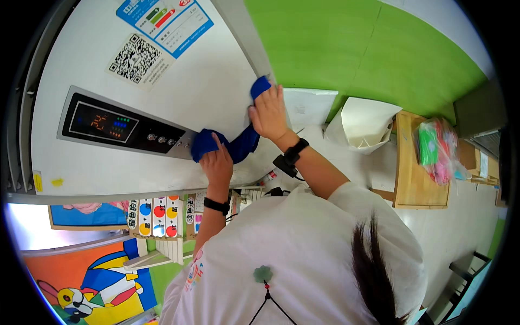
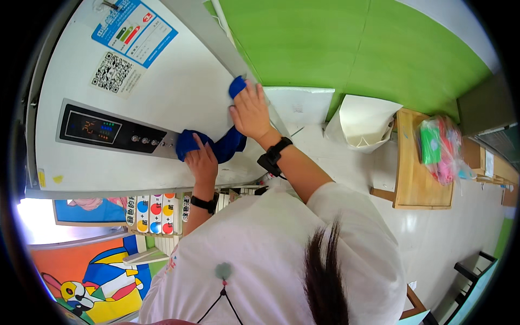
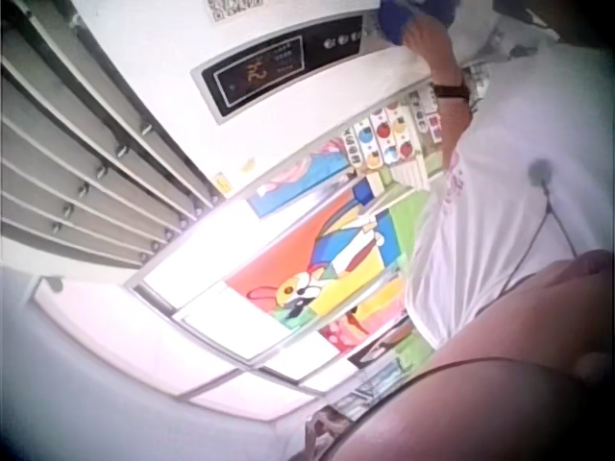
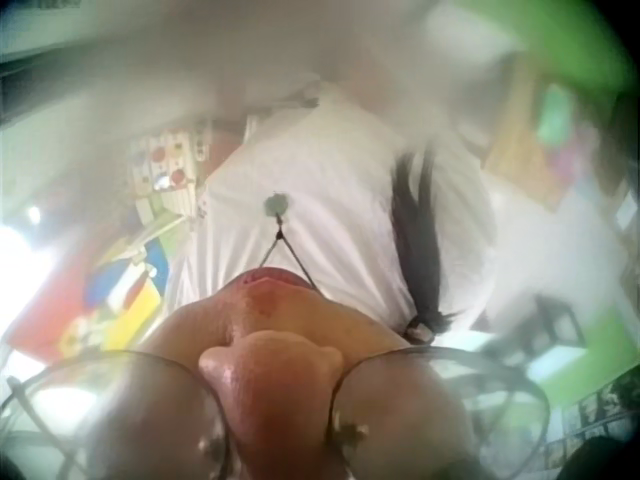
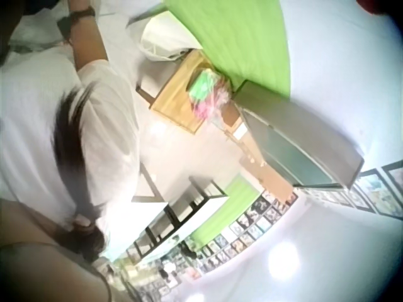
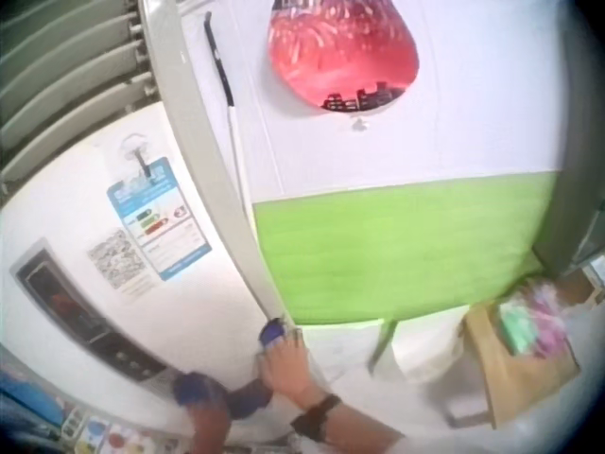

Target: The person wipes down a wooden table and then cleans the surfaces of a standing air conditioner with a cloth.

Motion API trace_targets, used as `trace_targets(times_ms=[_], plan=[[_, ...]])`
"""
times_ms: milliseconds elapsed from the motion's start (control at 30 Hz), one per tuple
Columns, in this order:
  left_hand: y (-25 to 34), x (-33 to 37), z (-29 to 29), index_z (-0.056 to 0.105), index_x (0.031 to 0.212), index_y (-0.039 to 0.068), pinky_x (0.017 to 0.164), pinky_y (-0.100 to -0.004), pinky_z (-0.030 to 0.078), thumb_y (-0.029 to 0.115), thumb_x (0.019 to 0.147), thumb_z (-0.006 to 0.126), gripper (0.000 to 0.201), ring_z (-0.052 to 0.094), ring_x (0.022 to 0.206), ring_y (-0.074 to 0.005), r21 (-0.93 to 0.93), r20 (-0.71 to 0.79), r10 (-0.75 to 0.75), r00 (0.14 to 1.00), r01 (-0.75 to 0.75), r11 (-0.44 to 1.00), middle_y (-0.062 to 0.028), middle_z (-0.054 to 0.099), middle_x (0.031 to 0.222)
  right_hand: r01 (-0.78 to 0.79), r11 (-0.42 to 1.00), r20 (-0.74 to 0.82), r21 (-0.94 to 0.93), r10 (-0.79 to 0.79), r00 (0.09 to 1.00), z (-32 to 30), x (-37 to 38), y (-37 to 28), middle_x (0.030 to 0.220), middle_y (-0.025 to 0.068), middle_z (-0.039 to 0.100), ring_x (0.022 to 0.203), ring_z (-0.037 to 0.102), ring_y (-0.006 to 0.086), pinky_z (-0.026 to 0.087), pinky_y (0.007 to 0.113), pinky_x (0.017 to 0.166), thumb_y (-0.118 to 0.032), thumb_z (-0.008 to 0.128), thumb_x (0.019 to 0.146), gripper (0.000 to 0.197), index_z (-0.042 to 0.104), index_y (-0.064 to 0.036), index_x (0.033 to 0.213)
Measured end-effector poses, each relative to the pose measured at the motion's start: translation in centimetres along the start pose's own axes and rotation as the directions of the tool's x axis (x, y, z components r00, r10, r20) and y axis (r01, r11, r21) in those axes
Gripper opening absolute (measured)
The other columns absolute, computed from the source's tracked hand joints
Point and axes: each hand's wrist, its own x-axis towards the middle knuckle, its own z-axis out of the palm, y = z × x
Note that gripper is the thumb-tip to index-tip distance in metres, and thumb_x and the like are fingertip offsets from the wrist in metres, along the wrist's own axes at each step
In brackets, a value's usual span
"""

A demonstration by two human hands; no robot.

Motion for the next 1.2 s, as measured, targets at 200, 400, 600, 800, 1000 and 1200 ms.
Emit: trace_targets(times_ms=[200, 400, 600, 800, 1000, 1200], plan=[[1.1, 6.2, -3.0, 0.052, 0.132, 0.0, 0.088, -0.0483, 0.043, 0.017, 0.089, 0.064, 0.047, 0.054, 0.106, -0.0395, -0.005, -0.064, -0.067, 0.996, 0.067, 0.998, -0.0204, 0.057, 0.119, 0.087, 0.973, -0.357, 0.214, -0.005, 0.934, -3.7, 5.3, -2.6, 0.141, 0.0276, 0.038, 0.134, 0.03, 0.0472, 0.017, 0.06, 0.111, -0.022, 0.057, 0.084, 0.051, 0.049, 0.0065, 0.125], [0.5, 8.4, -4.4, 0.065, 0.109, 0.006, 0.094, -0.0492, 0.039, 0.014, 0.085, 0.069, 0.025, 0.05, 0.113, -0.0407, -0.148, -0.104, -0.046, 0.994, 0.03, 0.988, -0.0197, 0.054, 0.122, 0.192, 0.978, -0.219, 0.082, -0.171, 0.961, -4.3, 4.6, -3.0, 0.133, 0.0198, 0.049, 0.132, 0.039, 0.0352, 0.027, 0.049, 0.112, -0.017, 0.062, 0.082, 0.039, 0.057, 0.0023, 0.116], [0.4, 9.5, -6.3, 0.063, 0.101, 0.002, 0.097, -0.0478, 0.037, 0.013, 0.084, 0.07, 0.022, 0.047, 0.117, -0.0412, -0.332, -0.275, -0.123, 0.954, 0.026, 0.943, -0.0241, 0.051, 0.125, 0.074, 0.995, 0.043, -0.061, -0.072, 0.996, -7.5, -2.9, 0.6, 0.125, 0.0185, 0.053, 0.121, 0.048, 0.0327, 0.033, 0.047, 0.107, -0.015, 0.065, 0.08, 0.036, 0.058, 0.0006, 0.112], [3.6, 12.1, -8.4, 0.056, 0.103, 0.0, 0.102, -0.0461, 0.032, 0.016, 0.09, 0.065, 0.022, 0.041, 0.125, -0.0405, -0.572, -0.319, -0.19, 0.929, -0.028, 0.82, -0.0277, 0.044, 0.134, -0.154, 0.984, 0.213, 0.087, 0.133, 0.968, -13.2, -3.6, -3.7, 0.084, 0.0107, 0.062, 0.083, 0.059, 0.0298, 0.042, 0.039, 0.081, -0.029, 0.074, 0.076, 0.033, 0.061, -0.0042, 0.093], [4.2, 12.4, -10.0, 0.048, 0.102, -0.001, 0.108, -0.0502, 0.026, 0.019, 0.095, 0.056, 0.022, 0.031, 0.134, -0.0416, -0.612, -0.377, -0.213, 0.901, -0.07, 0.788, -0.0263, 0.036, 0.142, -0.33, 0.93, 0.297, 0.163, 0.273, 0.915, -10.0, -6.5, -3.9, 0.081, 0.0102, 0.063, 0.07, 0.062, 0.0267, 0.05, 0.034, 0.063, -0.018, 0.07, 0.08, 0.02, 0.064, -0.0042, 0.093], [3.7, 12.1, -8.9, 0.044, 0.105, -0.001, 0.108, -0.0572, 0.025, 0.016, 0.096, 0.053, 0.021, 0.029, 0.135, -0.0454, -0.551, -0.401, -0.182, 0.898, -0.077, 0.831, -0.025, 0.034, 0.143, -0.596, 0.613, 0.556, 0.518, 0.288, 0.78, -8.9, -5.5, -3.4, 0.074, 0.0037, 0.064, 0.065, 0.063, 0.0118, 0.049, 0.027, 0.058, 0.0, 0.056, 0.085, 0.019, 0.062, -0.0011, 0.103]])
